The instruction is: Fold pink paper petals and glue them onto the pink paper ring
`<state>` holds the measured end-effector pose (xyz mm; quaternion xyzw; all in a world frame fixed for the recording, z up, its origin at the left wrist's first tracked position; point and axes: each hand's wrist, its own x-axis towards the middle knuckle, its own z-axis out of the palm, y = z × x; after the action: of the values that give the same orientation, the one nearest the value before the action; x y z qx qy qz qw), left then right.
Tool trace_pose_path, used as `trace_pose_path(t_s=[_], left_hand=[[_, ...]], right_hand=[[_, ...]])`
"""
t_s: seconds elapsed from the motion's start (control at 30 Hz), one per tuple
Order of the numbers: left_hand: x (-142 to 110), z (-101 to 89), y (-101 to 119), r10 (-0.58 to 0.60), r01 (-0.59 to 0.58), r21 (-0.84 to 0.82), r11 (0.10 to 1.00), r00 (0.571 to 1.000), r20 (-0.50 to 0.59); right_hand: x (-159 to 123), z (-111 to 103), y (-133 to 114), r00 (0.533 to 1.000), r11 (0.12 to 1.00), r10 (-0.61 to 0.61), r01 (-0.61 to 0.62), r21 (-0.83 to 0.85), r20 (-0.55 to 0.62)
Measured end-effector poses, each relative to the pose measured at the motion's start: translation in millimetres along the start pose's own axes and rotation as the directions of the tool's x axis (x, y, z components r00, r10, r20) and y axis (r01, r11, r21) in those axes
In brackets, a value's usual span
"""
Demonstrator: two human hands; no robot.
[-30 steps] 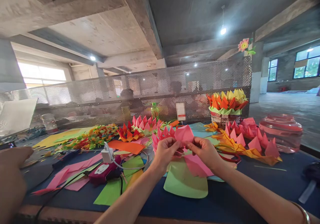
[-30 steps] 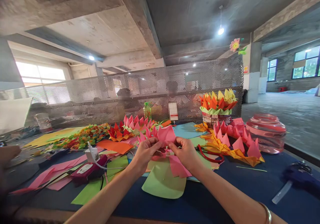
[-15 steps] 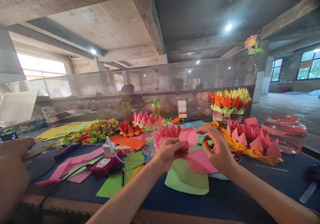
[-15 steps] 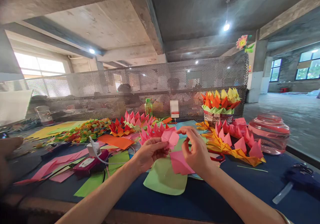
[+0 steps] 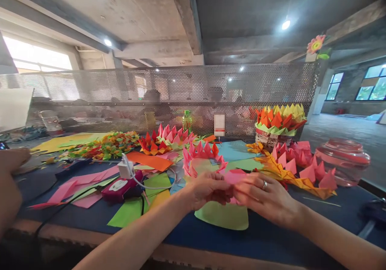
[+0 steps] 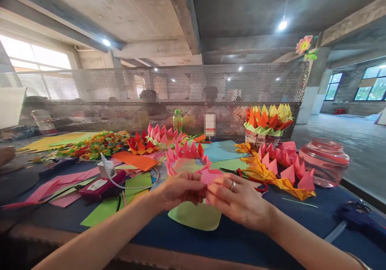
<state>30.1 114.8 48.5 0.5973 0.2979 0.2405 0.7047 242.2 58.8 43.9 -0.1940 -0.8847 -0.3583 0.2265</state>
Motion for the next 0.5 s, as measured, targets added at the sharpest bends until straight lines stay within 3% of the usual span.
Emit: trace_pose_path(t_s=[0.13,0.17,0.23,0.3,0.37,0.43,0.5], left_hand=[[-15,-5.9,1,0.024,0.003,0.311,0.95,0.996,-0.084],[-22,-6.9,3,0.141,-0.054,0.549,0.834,0.983,-0.118],[-39,-6.6,9,0.412,-0.134,0.852,0.506,0.905,-0.102],[-54,-3.4,13,0.515,-0.203,0.947,0.251,0.856,0.047],[-62,0.3,12,0.482,-0.396,0.917,0.057,0.815,0.322],[-64,2.1,7,0.43,-0.501,0.861,-0.082,0.762,0.484],[-63,0.9,2,0.412,-0.524,0.837,-0.157,0.736,0.537]], right_hand=[[0,6,-13,0.999,0.998,0.024,-0.025,0.049,0.024],[1,7,-17,0.998,0.993,0.059,-0.062,0.095,0.038],[4,6,-24,0.984,0.96,0.155,-0.172,0.222,0.09],[7,6,-29,0.956,0.894,0.245,-0.286,0.344,0.16],[9,7,-33,0.93,0.825,0.298,-0.364,0.432,0.216],[9,8,-35,0.912,0.763,0.32,-0.409,0.5,0.258],[7,10,-36,0.892,0.689,0.312,-0.45,0.568,0.327]])
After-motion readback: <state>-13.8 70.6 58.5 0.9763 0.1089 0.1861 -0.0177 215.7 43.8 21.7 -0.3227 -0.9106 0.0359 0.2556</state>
